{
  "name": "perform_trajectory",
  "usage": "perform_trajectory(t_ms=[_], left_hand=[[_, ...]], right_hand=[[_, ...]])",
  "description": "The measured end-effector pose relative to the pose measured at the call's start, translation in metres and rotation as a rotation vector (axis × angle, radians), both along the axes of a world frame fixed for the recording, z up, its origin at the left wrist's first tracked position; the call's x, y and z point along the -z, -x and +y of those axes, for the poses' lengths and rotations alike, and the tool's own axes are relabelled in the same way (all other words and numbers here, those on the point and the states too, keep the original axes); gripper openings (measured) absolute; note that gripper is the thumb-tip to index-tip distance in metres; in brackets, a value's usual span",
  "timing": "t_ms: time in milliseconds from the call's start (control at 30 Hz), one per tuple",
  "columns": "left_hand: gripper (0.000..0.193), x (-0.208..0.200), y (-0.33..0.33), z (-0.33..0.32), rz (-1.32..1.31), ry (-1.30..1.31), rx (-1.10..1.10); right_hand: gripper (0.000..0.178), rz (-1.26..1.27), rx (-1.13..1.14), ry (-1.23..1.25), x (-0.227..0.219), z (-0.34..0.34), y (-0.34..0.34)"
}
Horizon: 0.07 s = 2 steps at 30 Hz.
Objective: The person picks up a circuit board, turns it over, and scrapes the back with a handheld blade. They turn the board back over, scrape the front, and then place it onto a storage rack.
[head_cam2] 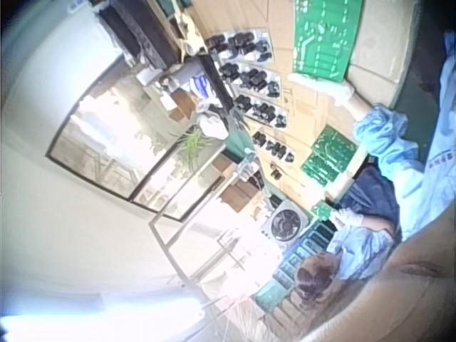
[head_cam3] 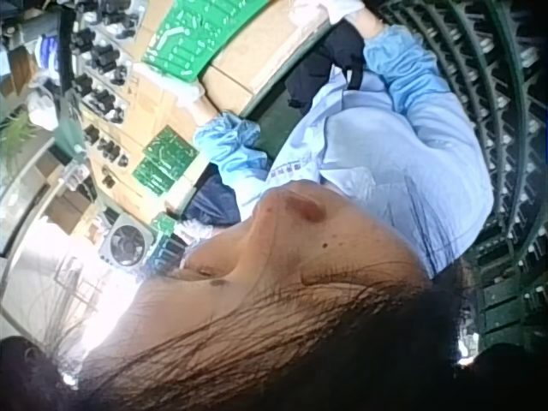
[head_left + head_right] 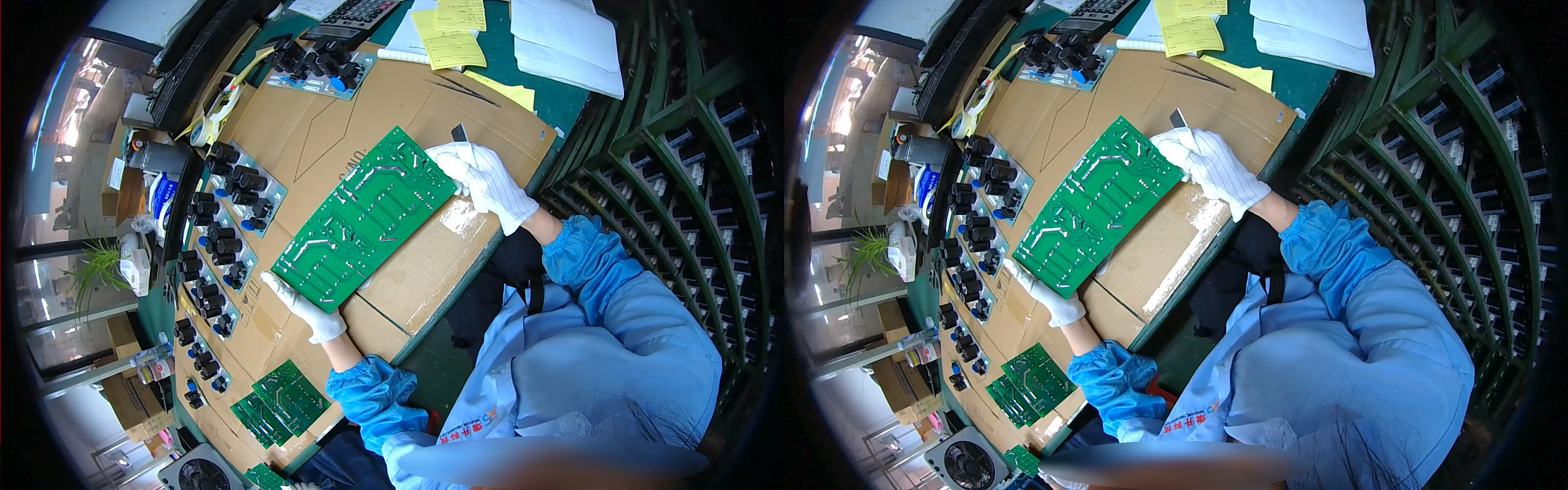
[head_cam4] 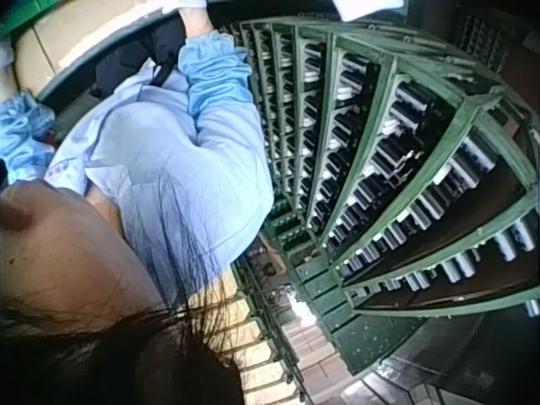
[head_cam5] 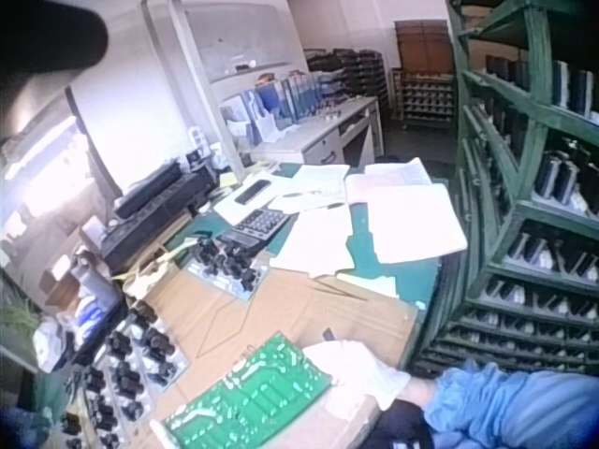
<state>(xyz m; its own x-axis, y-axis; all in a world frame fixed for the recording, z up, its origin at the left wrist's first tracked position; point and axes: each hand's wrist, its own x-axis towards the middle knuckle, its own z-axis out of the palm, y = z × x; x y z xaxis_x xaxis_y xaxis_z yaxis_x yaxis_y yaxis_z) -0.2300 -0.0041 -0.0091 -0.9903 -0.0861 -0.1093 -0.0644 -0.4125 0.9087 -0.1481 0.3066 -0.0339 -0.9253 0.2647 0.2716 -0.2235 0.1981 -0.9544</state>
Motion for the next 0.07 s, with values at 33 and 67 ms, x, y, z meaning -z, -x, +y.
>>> perform_trajectory(t_ms=[33, 67], left_hand=[[0.053, -0.0007, 0.0000, -0.0012, -0.006, 0.000, 0.038], [0.053, -0.0014, -0.0001, -0.0026, -0.013, -0.001, 0.077]], right_hand=[[0.041, -0.065, -0.028, 0.006, -0.0016, 0.0012, -0.0007], [0.046, -0.130, -0.055, 0.012, -0.0028, 0.0032, -0.0019]])
